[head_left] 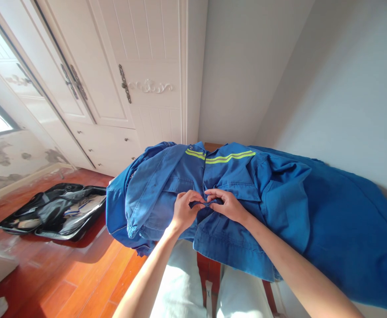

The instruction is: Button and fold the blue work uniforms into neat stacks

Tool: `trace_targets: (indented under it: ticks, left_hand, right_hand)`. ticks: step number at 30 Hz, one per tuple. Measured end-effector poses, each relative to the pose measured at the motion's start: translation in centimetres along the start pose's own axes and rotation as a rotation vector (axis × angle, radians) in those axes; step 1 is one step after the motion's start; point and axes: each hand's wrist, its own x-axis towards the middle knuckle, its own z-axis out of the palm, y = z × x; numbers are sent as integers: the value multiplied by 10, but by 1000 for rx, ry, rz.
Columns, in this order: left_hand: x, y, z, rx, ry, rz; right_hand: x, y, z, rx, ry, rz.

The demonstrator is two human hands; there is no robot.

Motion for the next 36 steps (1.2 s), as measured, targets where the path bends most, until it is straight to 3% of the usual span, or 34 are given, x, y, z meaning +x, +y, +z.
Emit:
trace_targets:
  ticks: [12, 23, 36]
  left_hand:
    - [1, 6, -10, 13, -87, 16]
    - [11, 5, -8, -232, -108, -105]
    - [7, 3, -7, 0, -91, -46]
  right_hand:
    - [-2, -2, 2, -28, 9, -6]
    - [-2, -2, 0, -33, -23, -1]
    - [-2, -6, 1, -35, -76, -40]
